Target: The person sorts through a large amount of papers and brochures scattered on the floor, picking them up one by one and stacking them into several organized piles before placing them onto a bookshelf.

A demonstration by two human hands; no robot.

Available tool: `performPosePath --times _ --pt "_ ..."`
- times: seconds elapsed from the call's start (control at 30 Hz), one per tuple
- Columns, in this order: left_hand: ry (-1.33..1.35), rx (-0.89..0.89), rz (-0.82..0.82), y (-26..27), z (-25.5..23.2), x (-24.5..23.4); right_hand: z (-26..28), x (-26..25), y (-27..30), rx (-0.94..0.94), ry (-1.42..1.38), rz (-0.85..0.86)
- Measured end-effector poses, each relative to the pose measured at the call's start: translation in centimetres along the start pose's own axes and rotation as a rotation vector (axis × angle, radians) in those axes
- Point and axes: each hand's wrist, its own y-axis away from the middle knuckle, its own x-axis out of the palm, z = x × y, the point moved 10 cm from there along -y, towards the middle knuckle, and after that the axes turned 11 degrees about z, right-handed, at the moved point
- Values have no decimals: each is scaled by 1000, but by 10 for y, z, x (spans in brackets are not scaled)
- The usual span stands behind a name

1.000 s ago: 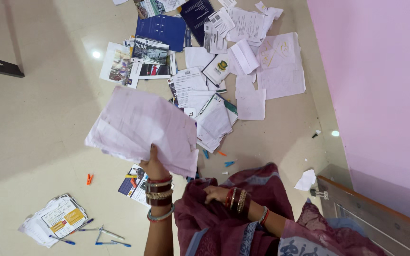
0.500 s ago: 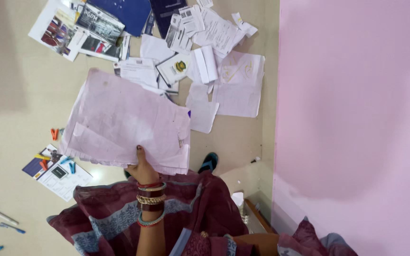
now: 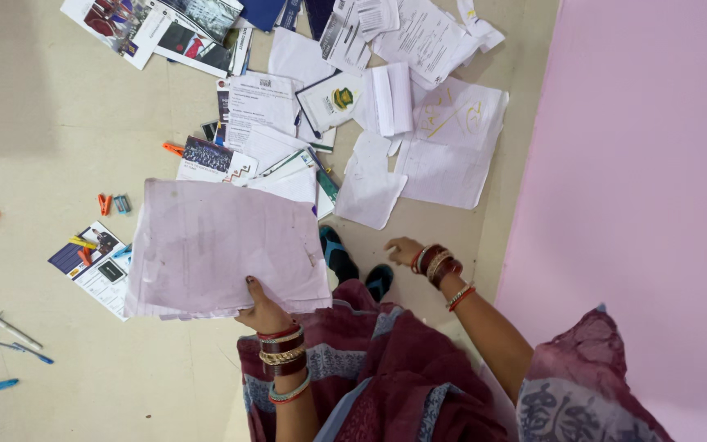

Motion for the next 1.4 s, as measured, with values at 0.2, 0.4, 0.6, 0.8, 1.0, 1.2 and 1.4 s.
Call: performPosePath --times 0.2,0.4,0.6,0.8,1.0,1.2,1.4 --pt "-102 -88 -5 -5 94 7 -46 -100 -76 135 327 -350" --pt "-126 -237 -69 19 238 0 -10 -102 -224 10 912 -294" --pt "-207 -343 -80 74 345 17 48 -100 -333 -341 1182 -441" --pt "-71 -581 -177 132 414 19 56 -89 -398 -459 1451 -387" --pt "27 -497 -185 121 410 41 68 -158 -332 -346 1232 -299" --pt "-50 -638 -158 116 425 60 122 -245 -39 -559 783 -611" --pt "86 -749 141 123 486 101 66 -240 44 -373 -130 74"
